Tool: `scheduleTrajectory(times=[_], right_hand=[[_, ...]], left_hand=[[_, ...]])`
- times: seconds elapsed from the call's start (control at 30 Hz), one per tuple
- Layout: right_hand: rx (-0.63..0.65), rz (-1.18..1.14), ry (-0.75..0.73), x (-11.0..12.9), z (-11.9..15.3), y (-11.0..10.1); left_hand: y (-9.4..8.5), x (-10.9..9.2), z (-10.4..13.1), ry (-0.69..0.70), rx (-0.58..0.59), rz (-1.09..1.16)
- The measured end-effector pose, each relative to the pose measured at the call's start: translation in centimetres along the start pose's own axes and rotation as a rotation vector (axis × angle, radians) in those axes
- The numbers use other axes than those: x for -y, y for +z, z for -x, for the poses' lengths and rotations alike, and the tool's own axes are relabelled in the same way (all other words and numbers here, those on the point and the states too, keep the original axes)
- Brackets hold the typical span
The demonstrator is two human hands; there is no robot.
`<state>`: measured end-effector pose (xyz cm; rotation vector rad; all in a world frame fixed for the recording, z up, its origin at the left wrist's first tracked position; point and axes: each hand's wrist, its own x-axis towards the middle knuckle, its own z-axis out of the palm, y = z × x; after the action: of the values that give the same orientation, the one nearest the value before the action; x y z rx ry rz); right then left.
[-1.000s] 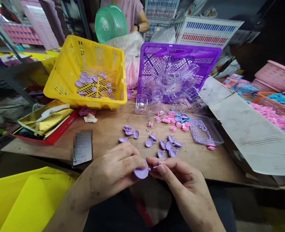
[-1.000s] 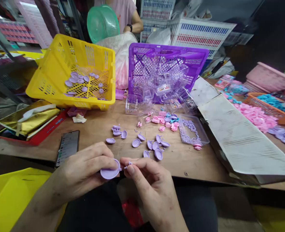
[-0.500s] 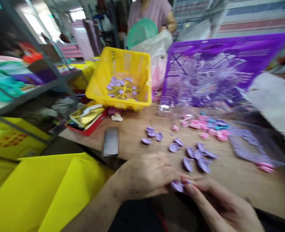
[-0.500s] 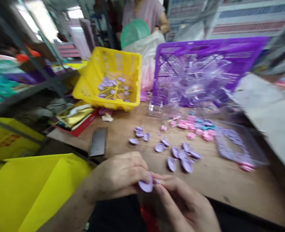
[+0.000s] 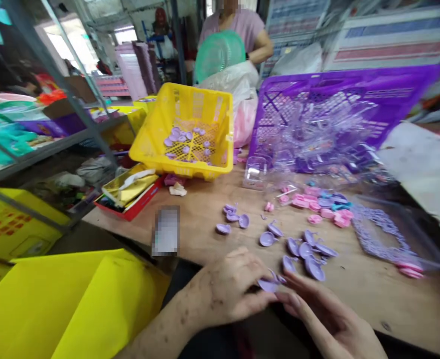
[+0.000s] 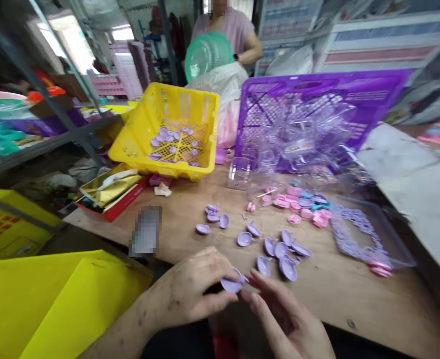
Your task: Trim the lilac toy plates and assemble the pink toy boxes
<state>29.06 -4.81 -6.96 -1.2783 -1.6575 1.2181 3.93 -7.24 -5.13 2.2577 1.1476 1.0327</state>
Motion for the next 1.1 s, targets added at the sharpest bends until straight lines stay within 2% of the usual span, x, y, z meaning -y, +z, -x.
scheduleTrajectory(times=[0.07,0.13,0.17,0.23,0.3,0.33,0.4,0.47,0.53,0.6,0.63,0.7,0.73,0.8,0.83,0.87,0.93,1.03,1.1], right_hand=[[-0.134,0.083,-0.049,0.1,-1.9,-3.1],[-0.315,0.203,-0.092,0.2,-4.4,-7.2],[-0.397,0.269,-0.094,0.2,-5.8,-9.4],[-0.474,0.411,-0.044,0.2,-9.0,-13.6],[-0.485,0.510,0.001,0.0,-12.4,-16.5],[-0.463,0.543,0.016,-0.2,-14.0,-17.4],[-0.378,0.596,0.039,-0.8,-16.7,-17.9],[-0.292,0.631,0.070,-1.4,-18.4,-17.8],[-0.239,0.668,0.123,-1.9,-19.3,-17.6],[-0.206,0.706,0.186,-2.0,-19.6,-17.7],[-0.193,0.719,0.216,-2.0,-19.7,-17.9],[-0.189,0.730,0.259,-1.7,-20.0,-18.2],[-0.197,0.732,0.281,-1.5,-20.1,-18.3],[-0.222,0.736,0.342,-1.1,-20.2,-18.2],[-0.236,0.737,0.382,-0.9,-20.2,-18.1],[-0.253,0.731,0.429,-0.8,-20.1,-17.9],[-0.285,0.694,0.489,-0.8,-19.5,-17.7],[-0.366,0.609,0.363,-1.4,-18.2,-17.6],[-0.417,0.576,0.244,-2.3,-17.5,-17.7]], left_hand=[[-0.7,1.4,-0.5,-0.059,-0.024,-0.097],[-1.2,3.7,-1.5,-0.071,-0.031,-0.222],[-1.2,5.0,-2.1,-0.067,-0.024,-0.273],[-0.6,7.2,-3.3,-0.070,0.000,-0.347],[0.4,8.4,-4.2,-0.105,0.016,-0.403],[0.9,8.6,-4.5,-0.123,0.023,-0.426],[1.7,8.6,-4.7,-0.136,0.022,-0.456],[1.5,8.3,-4.8,-0.115,-0.016,-0.449],[-0.4,8.0,-5.4,-0.091,-0.088,-0.435],[-4.3,8.1,-6.6,-0.137,-0.141,-0.461],[-6.7,8.3,-7.7,-0.193,-0.149,-0.495],[-12.0,9.6,-10.4,-0.437,-0.143,-0.632],[-14.4,10.6,-12.1,-0.516,-0.132,-0.677],[-18.4,13.1,-15.4,-0.647,-0.060,-0.741],[-19.7,14.5,-16.8,-0.716,0.006,-0.760],[-20.6,15.8,-18.1,-0.784,0.084,-0.771],[-21.3,18.0,-19.7,-0.895,0.246,-0.772],[-20.9,19.7,-20.5,-0.955,0.436,-0.745],[-20.7,20.2,-20.6,-0.938,0.510,-0.730]])
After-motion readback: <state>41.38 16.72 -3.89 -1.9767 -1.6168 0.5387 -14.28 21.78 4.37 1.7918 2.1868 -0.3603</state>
